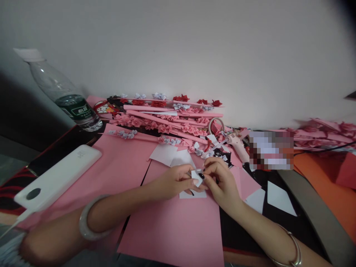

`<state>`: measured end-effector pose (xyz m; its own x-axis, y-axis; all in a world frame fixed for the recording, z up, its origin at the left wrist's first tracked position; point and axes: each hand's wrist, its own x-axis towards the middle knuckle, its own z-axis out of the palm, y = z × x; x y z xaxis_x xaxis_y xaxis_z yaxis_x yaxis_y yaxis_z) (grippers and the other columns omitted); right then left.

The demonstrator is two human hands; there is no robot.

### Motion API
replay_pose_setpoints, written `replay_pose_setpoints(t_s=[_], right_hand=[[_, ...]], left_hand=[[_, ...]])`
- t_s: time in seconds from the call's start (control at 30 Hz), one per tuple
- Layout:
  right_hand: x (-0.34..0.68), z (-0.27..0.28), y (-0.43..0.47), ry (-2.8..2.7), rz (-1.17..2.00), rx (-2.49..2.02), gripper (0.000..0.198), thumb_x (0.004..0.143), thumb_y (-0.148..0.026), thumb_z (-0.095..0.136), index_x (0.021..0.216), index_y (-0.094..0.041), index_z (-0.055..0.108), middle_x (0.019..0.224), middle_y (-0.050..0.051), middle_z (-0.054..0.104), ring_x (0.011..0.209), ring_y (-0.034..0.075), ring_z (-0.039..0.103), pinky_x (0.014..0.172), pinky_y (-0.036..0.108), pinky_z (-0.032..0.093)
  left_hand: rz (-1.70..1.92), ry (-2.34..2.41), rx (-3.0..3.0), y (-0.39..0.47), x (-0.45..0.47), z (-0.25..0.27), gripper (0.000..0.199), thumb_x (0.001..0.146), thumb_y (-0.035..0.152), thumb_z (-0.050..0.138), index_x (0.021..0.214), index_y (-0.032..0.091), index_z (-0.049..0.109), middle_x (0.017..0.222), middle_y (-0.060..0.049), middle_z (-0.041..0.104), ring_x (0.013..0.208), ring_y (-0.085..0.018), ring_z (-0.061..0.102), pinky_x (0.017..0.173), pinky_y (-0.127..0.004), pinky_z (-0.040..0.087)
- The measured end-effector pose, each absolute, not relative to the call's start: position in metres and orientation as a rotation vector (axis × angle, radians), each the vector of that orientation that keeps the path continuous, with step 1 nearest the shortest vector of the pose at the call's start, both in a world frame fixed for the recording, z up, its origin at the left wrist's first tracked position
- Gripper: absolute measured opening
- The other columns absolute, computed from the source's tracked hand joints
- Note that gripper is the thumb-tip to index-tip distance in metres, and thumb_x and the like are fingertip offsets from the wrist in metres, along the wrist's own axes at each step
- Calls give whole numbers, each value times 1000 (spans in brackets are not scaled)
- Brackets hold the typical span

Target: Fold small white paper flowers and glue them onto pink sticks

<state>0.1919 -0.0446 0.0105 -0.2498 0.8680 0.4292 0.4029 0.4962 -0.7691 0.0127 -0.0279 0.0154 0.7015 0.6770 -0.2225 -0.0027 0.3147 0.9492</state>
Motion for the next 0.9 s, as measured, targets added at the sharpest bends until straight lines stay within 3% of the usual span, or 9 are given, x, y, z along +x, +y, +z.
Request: replay_pose_setpoints(t_s=[0.37,0.8,0.9], right_hand=[[190,0,-47,-1758,918,-1144,13,86,-16,43,74,-21,41,85,3,48,69,13,48,58,26,38],[184,3,-50,-1716,869,-1073,17,83,-12,50,69,-20,43,82,1,48,74,13,49,64,27,38],[184,3,-50,-1682,939,-1070,16,83,-15,51,69,-20,44,83,1,47,74,13,50,62,26,39]], left_hand=[[471,656,1222,-31,13,13,9,83,24,50,84,16,47,86,-6,66,95,-22,62,76,-31,47],[494,668,1247,-31,13,11,8,81,23,52,83,16,49,83,-4,65,88,-19,63,73,-31,48],[533,715,1221,-32,14,11,13,78,25,56,77,15,48,73,-1,63,82,-19,64,71,-31,48]])
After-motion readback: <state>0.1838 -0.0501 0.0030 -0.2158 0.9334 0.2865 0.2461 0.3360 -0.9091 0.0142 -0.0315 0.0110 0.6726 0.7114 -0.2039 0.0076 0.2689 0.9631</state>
